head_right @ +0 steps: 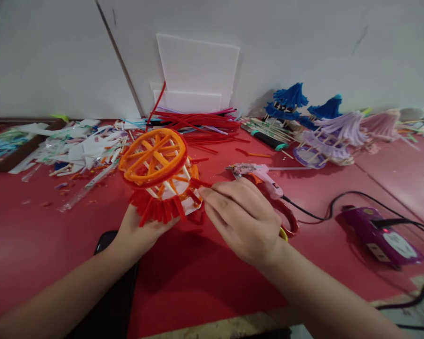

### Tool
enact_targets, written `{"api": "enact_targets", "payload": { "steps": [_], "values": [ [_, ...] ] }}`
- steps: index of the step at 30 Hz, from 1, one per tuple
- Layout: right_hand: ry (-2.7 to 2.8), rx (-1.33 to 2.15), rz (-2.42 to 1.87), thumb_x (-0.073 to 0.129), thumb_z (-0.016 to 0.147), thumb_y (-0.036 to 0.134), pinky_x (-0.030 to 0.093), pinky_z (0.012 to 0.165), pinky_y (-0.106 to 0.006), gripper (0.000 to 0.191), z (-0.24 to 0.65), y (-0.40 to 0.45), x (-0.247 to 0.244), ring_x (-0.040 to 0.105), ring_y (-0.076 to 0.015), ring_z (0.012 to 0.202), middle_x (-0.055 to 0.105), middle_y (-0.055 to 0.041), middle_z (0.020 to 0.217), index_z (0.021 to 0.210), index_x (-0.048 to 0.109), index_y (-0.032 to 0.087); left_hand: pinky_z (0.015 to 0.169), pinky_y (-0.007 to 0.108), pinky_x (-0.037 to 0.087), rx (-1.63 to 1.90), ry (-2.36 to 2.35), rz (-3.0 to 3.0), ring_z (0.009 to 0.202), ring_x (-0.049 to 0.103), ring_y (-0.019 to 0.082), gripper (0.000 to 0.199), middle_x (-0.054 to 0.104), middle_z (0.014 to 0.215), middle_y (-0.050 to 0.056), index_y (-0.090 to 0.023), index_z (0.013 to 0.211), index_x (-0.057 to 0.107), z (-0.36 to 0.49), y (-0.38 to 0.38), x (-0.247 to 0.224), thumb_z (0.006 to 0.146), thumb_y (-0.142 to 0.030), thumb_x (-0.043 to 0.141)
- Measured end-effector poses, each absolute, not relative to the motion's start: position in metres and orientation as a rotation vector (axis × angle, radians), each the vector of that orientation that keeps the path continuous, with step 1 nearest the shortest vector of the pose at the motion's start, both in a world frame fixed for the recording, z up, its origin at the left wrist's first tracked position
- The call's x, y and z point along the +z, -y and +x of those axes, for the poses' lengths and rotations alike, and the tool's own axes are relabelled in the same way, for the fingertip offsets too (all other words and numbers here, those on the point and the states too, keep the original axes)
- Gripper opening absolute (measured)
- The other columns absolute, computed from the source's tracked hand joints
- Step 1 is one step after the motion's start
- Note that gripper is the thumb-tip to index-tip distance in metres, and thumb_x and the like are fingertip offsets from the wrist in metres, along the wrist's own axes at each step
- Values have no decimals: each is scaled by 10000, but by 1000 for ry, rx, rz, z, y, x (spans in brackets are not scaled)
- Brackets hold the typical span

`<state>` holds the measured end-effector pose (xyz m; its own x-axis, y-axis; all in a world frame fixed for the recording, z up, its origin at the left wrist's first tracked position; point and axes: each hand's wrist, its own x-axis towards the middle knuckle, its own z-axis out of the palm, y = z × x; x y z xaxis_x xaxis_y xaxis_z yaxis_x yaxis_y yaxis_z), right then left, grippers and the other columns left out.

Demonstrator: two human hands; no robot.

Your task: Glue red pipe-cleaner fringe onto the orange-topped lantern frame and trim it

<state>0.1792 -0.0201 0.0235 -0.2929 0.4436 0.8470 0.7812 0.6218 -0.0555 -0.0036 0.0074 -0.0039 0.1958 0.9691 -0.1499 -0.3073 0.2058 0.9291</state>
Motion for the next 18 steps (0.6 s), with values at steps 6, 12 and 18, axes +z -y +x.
{"api": "enact_targets", "payload": {
  "steps": [6,12,18],
  "values": [
    [1895,-618,-927,772,665,102,481,632,-340,336,186,15,24,552,-154,729,603,-30,843,953,670,242,916,292,541,1182,-952,919,1020,676,233,437,759,960,-16,-245,824,705,-2,-3,-2,482,11,798],
    [1948,-579,-840,756,676,78,491,663,-353,364,196,12,20,557,-174,801,656,-33,934,990,674,241,829,320,594,1106,-776,842,925,715,242,336,767,978,25,-206,838,713,0,0,7,574,-9,779],
    [1977,-568,-838,750,677,59,511,659,-335,419,199,14,19,610,-166,787,704,-16,945,1048,660,233,900,344,571,1089,-808,853,972,699,251,445,766,982,6,-210,912,712,1,1,10,540,22,789]
  ]
}}
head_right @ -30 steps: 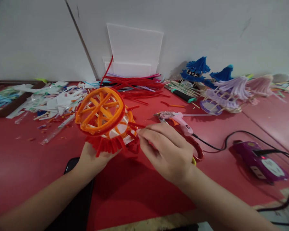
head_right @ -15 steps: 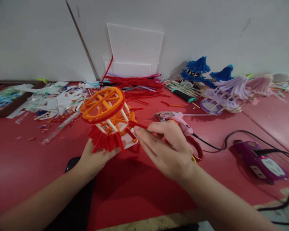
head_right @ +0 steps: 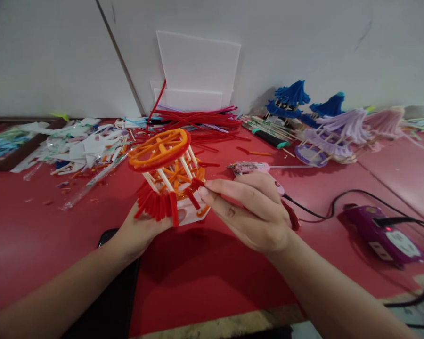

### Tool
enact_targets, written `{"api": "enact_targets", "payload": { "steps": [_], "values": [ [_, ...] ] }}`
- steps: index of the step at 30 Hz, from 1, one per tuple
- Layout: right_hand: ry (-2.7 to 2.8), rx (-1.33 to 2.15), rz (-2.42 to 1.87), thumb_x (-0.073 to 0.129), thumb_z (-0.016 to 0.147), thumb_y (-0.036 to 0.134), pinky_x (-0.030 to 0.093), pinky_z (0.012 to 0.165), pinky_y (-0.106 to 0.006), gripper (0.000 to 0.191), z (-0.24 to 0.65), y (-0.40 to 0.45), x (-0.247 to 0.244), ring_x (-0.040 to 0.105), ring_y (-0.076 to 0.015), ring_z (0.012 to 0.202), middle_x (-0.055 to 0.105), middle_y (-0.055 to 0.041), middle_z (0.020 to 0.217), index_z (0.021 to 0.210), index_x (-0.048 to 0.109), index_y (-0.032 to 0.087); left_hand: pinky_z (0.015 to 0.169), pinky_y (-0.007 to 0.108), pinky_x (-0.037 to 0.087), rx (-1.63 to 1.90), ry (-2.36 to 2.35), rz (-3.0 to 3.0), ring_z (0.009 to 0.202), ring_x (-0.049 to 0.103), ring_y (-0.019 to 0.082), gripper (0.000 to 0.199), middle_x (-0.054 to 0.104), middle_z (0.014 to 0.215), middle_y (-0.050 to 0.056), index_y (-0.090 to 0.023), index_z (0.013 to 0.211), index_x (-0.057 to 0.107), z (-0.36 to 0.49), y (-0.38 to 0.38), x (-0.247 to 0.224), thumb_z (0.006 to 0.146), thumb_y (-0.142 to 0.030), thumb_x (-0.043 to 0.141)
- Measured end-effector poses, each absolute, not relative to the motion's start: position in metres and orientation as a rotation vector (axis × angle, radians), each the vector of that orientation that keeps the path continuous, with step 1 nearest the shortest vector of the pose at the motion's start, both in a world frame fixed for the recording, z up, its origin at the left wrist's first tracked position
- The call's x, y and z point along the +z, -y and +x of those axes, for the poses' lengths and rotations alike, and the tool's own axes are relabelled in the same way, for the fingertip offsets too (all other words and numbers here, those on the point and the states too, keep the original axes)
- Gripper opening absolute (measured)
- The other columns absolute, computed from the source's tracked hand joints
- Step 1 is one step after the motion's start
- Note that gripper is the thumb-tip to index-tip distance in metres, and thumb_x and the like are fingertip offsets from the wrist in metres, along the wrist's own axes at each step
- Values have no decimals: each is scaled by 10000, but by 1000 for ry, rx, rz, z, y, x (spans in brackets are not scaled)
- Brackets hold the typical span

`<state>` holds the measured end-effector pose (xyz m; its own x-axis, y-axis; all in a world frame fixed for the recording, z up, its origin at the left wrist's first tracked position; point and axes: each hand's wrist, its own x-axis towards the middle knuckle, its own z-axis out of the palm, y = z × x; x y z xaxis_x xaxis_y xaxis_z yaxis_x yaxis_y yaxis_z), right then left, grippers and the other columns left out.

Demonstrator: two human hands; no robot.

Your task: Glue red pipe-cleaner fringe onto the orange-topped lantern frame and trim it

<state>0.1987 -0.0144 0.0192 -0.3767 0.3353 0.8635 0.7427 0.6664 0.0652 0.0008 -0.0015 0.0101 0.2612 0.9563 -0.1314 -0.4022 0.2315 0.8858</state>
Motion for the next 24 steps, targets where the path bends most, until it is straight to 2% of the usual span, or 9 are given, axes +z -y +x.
{"api": "enact_targets", "payload": {
  "steps": [5,8,12,18,22,24],
  "values": [
    [2002,-610,-780,736,698,73,518,658,-338,372,201,13,21,613,-178,802,719,-18,938,1038,667,207,931,417,552,939,-638,736,1077,645,304,338,737,1085,37,-197,931,714,-1,-3,7,627,-61,766],
    [2007,-597,-752,731,706,86,519,664,-335,328,202,13,21,600,-176,812,713,-32,946,1012,682,195,964,444,524,902,-646,719,1118,614,326,358,741,1072,42,-188,914,712,-4,-5,2,588,-62,790],
    [1964,-604,-745,742,693,92,509,635,-313,257,200,13,23,574,-155,767,696,-18,878,921,700,201,968,382,523,998,-716,868,1066,655,280,470,746,1058,26,-210,962,705,-4,-1,1,550,-3,794],
    [1943,-639,-747,752,685,109,499,605,-310,207,197,14,26,555,-142,721,651,5,823,828,694,247,887,385,573,997,-616,892,940,708,245,383,755,1010,34,-238,949,720,-1,1,8,618,-52,771],
    [1955,-570,-820,774,648,97,496,691,-353,290,197,13,23,558,-180,800,648,-17,867,885,683,237,874,376,567,989,-668,941,919,706,245,338,754,973,52,-223,933,725,-2,0,7,618,-121,792],
    [1915,-540,-793,785,637,112,498,734,-367,347,198,10,20,575,-187,823,646,-32,901,943,657,212,840,328,562,1051,-773,924,869,704,213,274,752,915,39,-213,873,722,-3,-1,3,615,-162,801]
  ]
}}
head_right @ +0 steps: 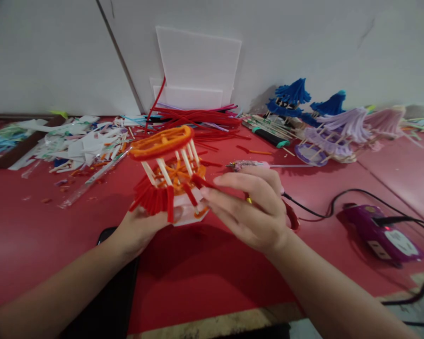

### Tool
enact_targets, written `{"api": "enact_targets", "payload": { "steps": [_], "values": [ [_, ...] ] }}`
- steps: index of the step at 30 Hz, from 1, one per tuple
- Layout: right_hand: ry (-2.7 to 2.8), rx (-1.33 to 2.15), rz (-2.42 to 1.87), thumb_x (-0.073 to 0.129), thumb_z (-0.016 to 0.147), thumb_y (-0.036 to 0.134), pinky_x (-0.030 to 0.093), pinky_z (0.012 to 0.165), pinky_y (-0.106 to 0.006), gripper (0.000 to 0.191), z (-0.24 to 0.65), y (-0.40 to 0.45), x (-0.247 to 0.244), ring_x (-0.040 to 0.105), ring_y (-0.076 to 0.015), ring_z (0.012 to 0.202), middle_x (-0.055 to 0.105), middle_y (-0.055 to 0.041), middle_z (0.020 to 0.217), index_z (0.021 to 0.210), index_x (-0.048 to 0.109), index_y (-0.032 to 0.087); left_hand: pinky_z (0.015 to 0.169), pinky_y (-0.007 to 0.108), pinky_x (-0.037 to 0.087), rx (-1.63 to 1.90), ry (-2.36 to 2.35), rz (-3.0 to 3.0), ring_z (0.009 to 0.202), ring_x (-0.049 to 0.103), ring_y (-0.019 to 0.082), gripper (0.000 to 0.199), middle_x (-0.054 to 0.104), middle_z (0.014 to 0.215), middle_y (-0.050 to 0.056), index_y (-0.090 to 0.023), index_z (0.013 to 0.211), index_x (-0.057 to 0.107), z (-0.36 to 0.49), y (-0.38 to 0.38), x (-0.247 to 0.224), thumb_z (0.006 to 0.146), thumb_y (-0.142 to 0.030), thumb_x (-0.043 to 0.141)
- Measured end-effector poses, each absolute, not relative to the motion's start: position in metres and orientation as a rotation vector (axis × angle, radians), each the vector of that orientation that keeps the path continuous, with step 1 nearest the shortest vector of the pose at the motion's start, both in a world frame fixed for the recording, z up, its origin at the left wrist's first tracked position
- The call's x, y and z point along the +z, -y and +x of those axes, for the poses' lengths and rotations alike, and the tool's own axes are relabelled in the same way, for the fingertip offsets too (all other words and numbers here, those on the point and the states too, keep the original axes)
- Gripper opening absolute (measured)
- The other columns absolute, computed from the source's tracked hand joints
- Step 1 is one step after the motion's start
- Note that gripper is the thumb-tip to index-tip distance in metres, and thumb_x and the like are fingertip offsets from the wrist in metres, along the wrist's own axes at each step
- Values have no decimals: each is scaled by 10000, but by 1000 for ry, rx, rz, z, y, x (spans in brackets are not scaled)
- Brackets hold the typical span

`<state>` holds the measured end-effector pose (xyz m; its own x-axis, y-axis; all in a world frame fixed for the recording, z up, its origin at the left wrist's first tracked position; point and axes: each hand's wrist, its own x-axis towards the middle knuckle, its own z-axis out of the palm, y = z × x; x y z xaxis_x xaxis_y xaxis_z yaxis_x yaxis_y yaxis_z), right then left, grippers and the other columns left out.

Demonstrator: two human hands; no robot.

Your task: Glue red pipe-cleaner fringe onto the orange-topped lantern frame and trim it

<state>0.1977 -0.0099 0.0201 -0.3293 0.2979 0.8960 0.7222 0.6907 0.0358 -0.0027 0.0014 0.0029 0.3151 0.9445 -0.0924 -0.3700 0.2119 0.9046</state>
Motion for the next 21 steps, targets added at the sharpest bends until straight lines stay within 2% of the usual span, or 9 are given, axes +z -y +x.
{"api": "enact_targets", "payload": {
  "steps": [2,5,7,9,13,17,21],
  "values": [
    [1849,-467,-803,761,669,120,499,741,-359,352,198,6,17,594,-179,820,645,-34,892,984,620,193,737,250,554,1180,-900,846,731,686,145,175,732,764,-11,-213,751,706,-4,-5,0,611,-176,805],
    [1935,-274,-978,652,775,114,487,749,-346,194,198,-3,9,590,-165,797,653,-23,827,945,601,192,668,197,526,1393,-987,698,655,648,94,163,687,648,-65,-210,605,642,-5,-12,-2,615,-176,801],
    [2148,-151,-1093,591,832,152,479,768,-351,77,198,-8,2,580,-170,796,666,-31,826,895,615,189,735,219,531,1441,-960,674,741,663,105,139,714,724,-61,-213,636,641,-5,-15,-1,655,-186,776],
    [2335,-74,-1136,556,854,165,479,774,-358,88,196,-11,-6,576,-183,806,678,-40,848,891,634,184,805,245,523,1444,-940,714,828,667,122,118,725,789,-48,-213,666,644,-6,-16,-1,678,-186,759],
    [2467,8,-1183,534,852,118,489,781,-368,155,192,-11,-16,589,-201,845,682,-53,879,940,648,174,810,293,526,1389,-1015,778,836,671,168,122,696,719,-34,-209,648,643,-6,-12,-2,662,-201,763],
    [2483,79,-1226,549,847,126,512,746,-343,92,190,-10,-14,606,-183,785,657,-50,810,822,629,163,895,334,506,1417,-1004,798,898,675,190,161,669,656,-45,-214,646,622,-6,-9,-1,634,-170,776],
    [2410,84,-1246,516,845,88,517,685,-315,122,190,-9,-9,621,-164,713,652,-32,768,794,585,175,910,356,509,1418,-1020,806,922,677,199,155,702,733,-21,-197,686,626,-6,-9,-3,646,-183,775]
  ]
}}
